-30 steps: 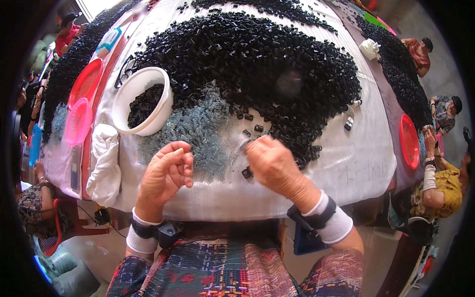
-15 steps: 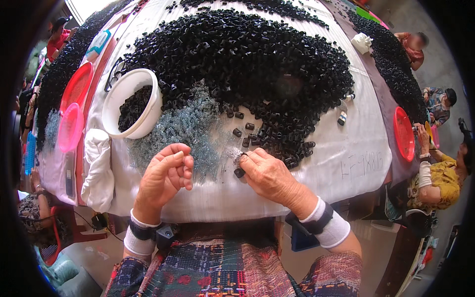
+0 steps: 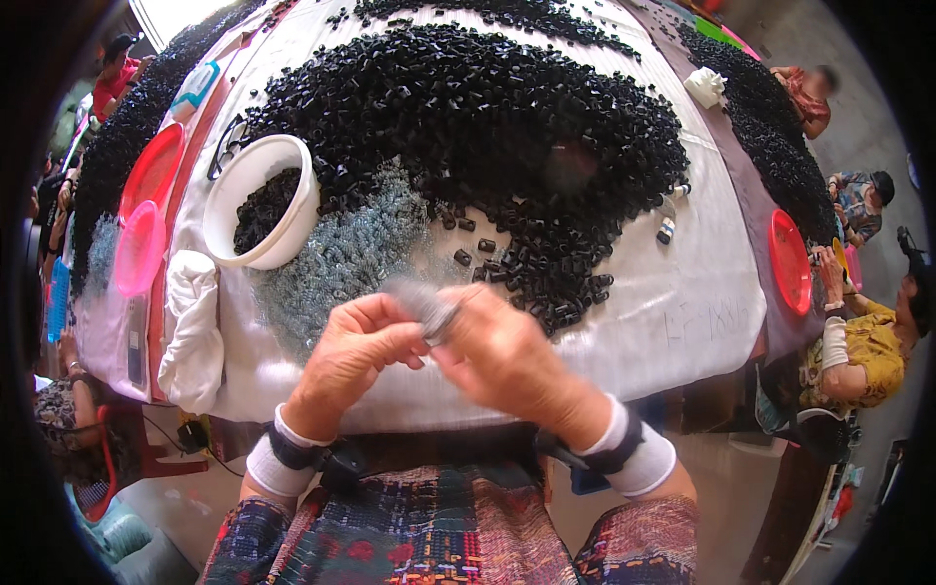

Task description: Sort small black plastic shoe components and clear plastic pieces at a work table.

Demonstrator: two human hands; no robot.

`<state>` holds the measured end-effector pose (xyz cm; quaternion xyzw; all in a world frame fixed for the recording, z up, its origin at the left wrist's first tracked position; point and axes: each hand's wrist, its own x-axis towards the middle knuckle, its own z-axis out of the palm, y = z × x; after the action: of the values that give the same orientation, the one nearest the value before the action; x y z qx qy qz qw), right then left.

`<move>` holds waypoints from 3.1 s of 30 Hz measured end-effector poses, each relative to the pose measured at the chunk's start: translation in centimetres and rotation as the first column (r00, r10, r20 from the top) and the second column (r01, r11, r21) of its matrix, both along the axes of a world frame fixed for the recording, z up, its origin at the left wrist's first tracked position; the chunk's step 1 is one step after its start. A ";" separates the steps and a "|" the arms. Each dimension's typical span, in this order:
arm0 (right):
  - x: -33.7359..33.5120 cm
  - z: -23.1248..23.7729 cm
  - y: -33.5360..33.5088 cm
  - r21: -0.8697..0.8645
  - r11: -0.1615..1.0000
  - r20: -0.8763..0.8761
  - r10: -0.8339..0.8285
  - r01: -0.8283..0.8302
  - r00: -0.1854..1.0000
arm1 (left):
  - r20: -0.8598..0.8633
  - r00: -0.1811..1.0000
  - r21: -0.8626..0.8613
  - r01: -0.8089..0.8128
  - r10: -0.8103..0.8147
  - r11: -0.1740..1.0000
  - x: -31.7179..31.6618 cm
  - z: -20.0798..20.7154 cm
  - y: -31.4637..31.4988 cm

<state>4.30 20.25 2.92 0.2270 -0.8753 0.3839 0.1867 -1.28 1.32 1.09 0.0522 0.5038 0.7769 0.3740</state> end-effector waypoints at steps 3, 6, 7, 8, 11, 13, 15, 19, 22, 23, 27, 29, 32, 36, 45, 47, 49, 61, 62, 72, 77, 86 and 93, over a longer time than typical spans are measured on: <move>-0.3 -0.2 3.5 -0.155 0.948 0.086 -0.266 0.277 0.960 | 0.140 0.983 0.079 -0.130 0.119 0.988 -0.7 -0.1 -1.1; 0.6 -1.7 6.2 0.090 0.947 0.160 -0.319 0.308 0.934 | 0.160 0.977 0.113 -0.162 0.143 0.980 -1.1 -0.5 -2.3; 0.7 -2.2 6.4 0.160 0.953 0.151 -0.283 0.259 0.947 | 0.164 0.973 0.117 -0.183 0.163 0.976 -1.1 -0.6 -2.5; 0.8 -2.2 6.3 0.253 0.945 0.121 -0.245 0.209 0.962 | 0.163 0.973 0.111 -0.180 0.161 0.977 -1.2 -0.6 -2.5; 0.4 -2.6 5.1 0.312 0.938 0.113 -0.193 0.149 0.975 | 0.180 0.974 0.152 -0.163 0.135 0.975 -1.1 -0.9 -2.8; -0.2 -3.0 5.0 0.385 0.911 0.069 -0.188 0.148 0.980 | 0.190 0.973 0.151 -0.158 0.128 0.976 -1.1 -1.2 -2.9; -0.7 -3.4 5.0 0.457 0.877 0.022 -0.179 0.149 0.984 | 0.197 0.973 0.153 -0.154 0.122 0.976 -1.2 -1.3 -3.0; -1.5 -3.4 4.8 0.516 0.847 -0.016 -0.136 0.125 0.991 | 0.188 0.974 0.141 -0.157 0.129 0.978 -1.2 -1.3 -3.5; -1.8 -3.5 4.7 0.578 0.809 -0.027 -0.108 0.104 0.994 | 0.185 0.980 0.137 -0.105 0.079 0.985 -0.9 -1.3 -3.0; -1.9 -3.7 4.8 0.625 0.774 -0.030 -0.100 0.097 0.995 | 0.181 0.982 0.139 -0.086 0.060 0.986 -0.8 -1.3 -2.9; -1.9 -3.9 4.0 0.645 0.754 -0.102 -0.073 0.122 0.992 | 0.156 0.987 0.168 -0.062 0.035 0.984 -0.6 -1.4 -3.0; -1.9 -4.0 4.0 0.670 0.734 -0.102 -0.059 0.112 0.993 | 0.161 0.985 0.139 -0.077 0.054 0.987 -0.4 -1.2 -2.9; -1.8 -3.8 3.6 0.565 0.810 -0.126 -0.105 0.158 0.987 | 0.145 0.989 0.143 -0.063 0.042 0.988 -0.3 -1.1 -2.7; -0.7 -0.2 1.1 -0.053 0.988 0.246 -0.129 0.146 0.961 | 0.057 0.998 0.086 -0.036 0.032 0.996 -0.1 -0.8 -2.1; -1.5 2.8 -1.0 0.203 0.974 0.097 0.077 -0.096 0.992 | -0.182 0.983 -0.084 -0.031 0.015 0.996 0.6 0.1 -0.8; -1.5 2.5 -1.1 0.232 0.967 0.099 0.088 -0.109 0.991 | -0.266 0.964 -0.124 -0.041 0.007 0.991 0.8 -0.1 -0.7; -1.1 2.7 -1.1 0.236 0.965 0.138 0.087 -0.118 0.987 | -0.309 0.951 -0.175 -0.041 -0.015 0.984 0.9 -0.3 -0.6; -0.7 1.3 -0.1 -0.117 0.992 0.071 -0.036 0.044 0.997 | -0.054 0.998 0.014 -0.017 0.018 1.000 0.5 -0.3 -0.6; -0.7 1.2 0.0 -0.115 0.992 0.071 -0.038 0.046 0.997 | -0.054 0.998 0.016 -0.016 0.016 1.000 0.5 -0.3 -0.6; -1.5 0.5 -0.5 -0.044 0.999 -0.026 0.026 -0.027 0.999 | -0.043 0.999 0.027 -0.016 0.018 0.999 0.4 -0.4 -0.3; -1.0 0.0 -0.9 -0.107 0.992 0.062 -0.058 0.065 0.996 | -0.056 0.998 0.043 -0.040 0.042 0.998 0.4 -0.4 -0.2; -1.3 1.1 2.2 -0.033 0.963 -0.067 -0.269 0.267 0.961 | -0.058 0.995 0.038 -0.083 0.085 0.996 0.2 -0.8 -0.7; -4.0 -1.7 4.9 0.100 0.932 0.211 -0.361 0.347 0.908 | 0.032 0.994 0.105 -0.110 0.107 0.988 0.0 -1.3 -1.3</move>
<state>0.35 25.14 1.21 0.0249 -0.9286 0.3405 0.1456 -1.28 0.03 -0.23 0.0344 0.4590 0.8224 0.3343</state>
